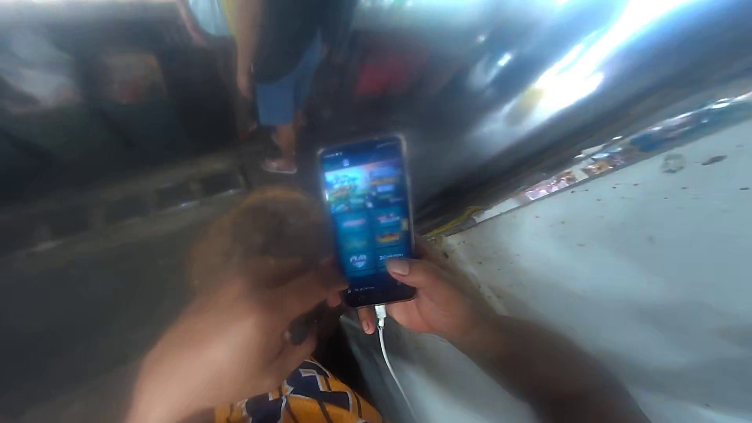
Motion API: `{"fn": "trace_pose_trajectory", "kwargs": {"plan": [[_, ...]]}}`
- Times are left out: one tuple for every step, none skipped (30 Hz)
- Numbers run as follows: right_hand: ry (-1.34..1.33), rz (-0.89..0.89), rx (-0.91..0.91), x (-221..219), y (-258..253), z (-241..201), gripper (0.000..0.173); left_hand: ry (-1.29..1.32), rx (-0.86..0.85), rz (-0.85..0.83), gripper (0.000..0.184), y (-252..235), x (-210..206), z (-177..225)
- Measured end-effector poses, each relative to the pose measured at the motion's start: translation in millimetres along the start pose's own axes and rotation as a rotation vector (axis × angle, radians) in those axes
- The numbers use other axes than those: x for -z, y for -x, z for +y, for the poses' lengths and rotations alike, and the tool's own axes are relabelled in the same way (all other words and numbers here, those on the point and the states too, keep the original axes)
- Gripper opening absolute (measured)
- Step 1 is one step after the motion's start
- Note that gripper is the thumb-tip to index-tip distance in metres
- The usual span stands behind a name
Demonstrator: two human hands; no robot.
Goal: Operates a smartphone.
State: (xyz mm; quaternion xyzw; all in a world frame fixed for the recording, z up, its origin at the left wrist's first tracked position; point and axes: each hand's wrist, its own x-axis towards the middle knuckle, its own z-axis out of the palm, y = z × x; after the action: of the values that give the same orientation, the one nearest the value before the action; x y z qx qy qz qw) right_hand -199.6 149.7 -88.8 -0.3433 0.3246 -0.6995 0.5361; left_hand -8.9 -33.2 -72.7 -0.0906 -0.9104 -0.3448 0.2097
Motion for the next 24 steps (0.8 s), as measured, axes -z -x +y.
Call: {"fn": "trace_pose_trajectory", "kwargs": {"plan": [[-0.004, -0.003, 0.002, 0.4, -0.4, 0.7, 0.034, 0.001, 0.001, -0.004, 0.031, 0.3, 0.4, 0.2], [-0.009, -0.007, 0.004, 0.8, -0.6, 1.4, 0.033, 0.003, 0.004, -0.007, 0.031, 0.8, 0.6, 0.5], [-0.012, -0.008, 0.004, 1.1, -0.6, 2.0, 0.033, 0.004, 0.006, -0.006, 0.031, 1.3, 0.4, 0.6], [-0.016, -0.008, 0.007, 1.1, -0.5, 2.5, 0.034, 0.005, 0.007, -0.005, 0.030, 1.9, 0.1, 0.5], [-0.019, -0.006, 0.007, 0.8, -0.6, 2.8, 0.034, 0.005, 0.009, -0.006, 0.030, 2.3, -0.2, 0.4], [-0.022, -0.008, 0.006, 0.9, -0.8, 2.9, 0.034, 0.002, 0.011, -0.009, 0.030, 2.6, -0.5, 0.2], [-0.021, -0.010, 0.002, 1.0, -0.9, 2.9, 0.035, -0.002, 0.012, -0.012, 0.030, 2.7, -0.7, 0.1], [-0.020, -0.010, 0.001, 1.0, -0.9, 2.9, 0.034, -0.005, 0.012, -0.015, 0.030, 2.6, -1.0, 0.0], [-0.024, -0.009, 0.001, 0.9, -0.8, 3.1, 0.034, -0.006, 0.012, -0.015, 0.030, 2.5, -1.1, 0.1], [-0.024, -0.012, -0.001, 1.0, -0.7, 3.2, 0.033, -0.008, 0.012, -0.016, 0.031, 2.3, -1.1, 0.0], [-0.024, -0.015, -0.001, 1.0, -0.5, 3.4, 0.033, -0.010, 0.013, -0.018, 0.031, 2.3, -1.3, 0.0], [-0.024, -0.015, -0.001, 1.0, -0.3, 3.7, 0.033, -0.011, 0.012, -0.020, 0.031, 2.3, -1.5, 0.0], [-0.019, -0.016, 0.000, 0.9, -0.1, 3.8, 0.032, -0.011, 0.012, -0.021, 0.031, 2.3, -1.7, 0.1], [-0.017, -0.014, 0.000, 0.7, 0.0, 3.8, 0.031, -0.012, 0.013, -0.024, 0.031, 2.4, -1.8, 0.2], [-0.016, -0.014, 0.002, 0.6, -0.1, 3.8, 0.031, -0.013, 0.015, -0.024, 0.031, 2.5, -1.8, 0.3], [-0.016, -0.018, 0.004, 0.8, -0.4, 3.7, 0.031, -0.013, 0.016, -0.025, 0.030, 2.7, -1.7, 0.4], [-0.017, -0.023, 0.007, 1.1, -0.6, 3.8, 0.032, -0.014, 0.014, -0.026, 0.030, 3.0, -1.6, 0.3], [-0.017, -0.025, 0.010, 1.3, -0.8, 4.2, 0.032, -0.015, 0.013, -0.024, 0.031, 3.4, -1.6, 0.2], [-0.019, -0.028, 0.008, 1.4, -0.9, 4.5, 0.033, -0.017, 0.013, -0.024, 0.031, 3.8, -1.4, 0.2], [-0.021, -0.031, 0.006, 1.4, -0.8, 4.8, 0.033, -0.017, 0.014, -0.023, 0.031, 4.3, -1.1, 0.4], [-0.022, -0.033, 0.005, 1.2, -0.7, 5.1, 0.033, -0.015, 0.016, -0.020, 0.032, 4.8, -0.7, 0.8], [-0.024, -0.034, 0.003, 1.1, -0.5, 5.3, 0.033, -0.012, 0.019, -0.015, 0.032, 5.1, -0.1, 1.2], [-0.026, -0.033, 0.004, 1.0, -0.4, 5.6, 0.033, -0.006, 0.020, -0.009, 0.033, 5.4, 0.4, 1.4], [-0.031, -0.031, 0.007, 1.1, -0.4, 6.2, 0.033, -0.002, 0.020, -0.004, 0.033, 5.6, 0.7, 1.2]]}}
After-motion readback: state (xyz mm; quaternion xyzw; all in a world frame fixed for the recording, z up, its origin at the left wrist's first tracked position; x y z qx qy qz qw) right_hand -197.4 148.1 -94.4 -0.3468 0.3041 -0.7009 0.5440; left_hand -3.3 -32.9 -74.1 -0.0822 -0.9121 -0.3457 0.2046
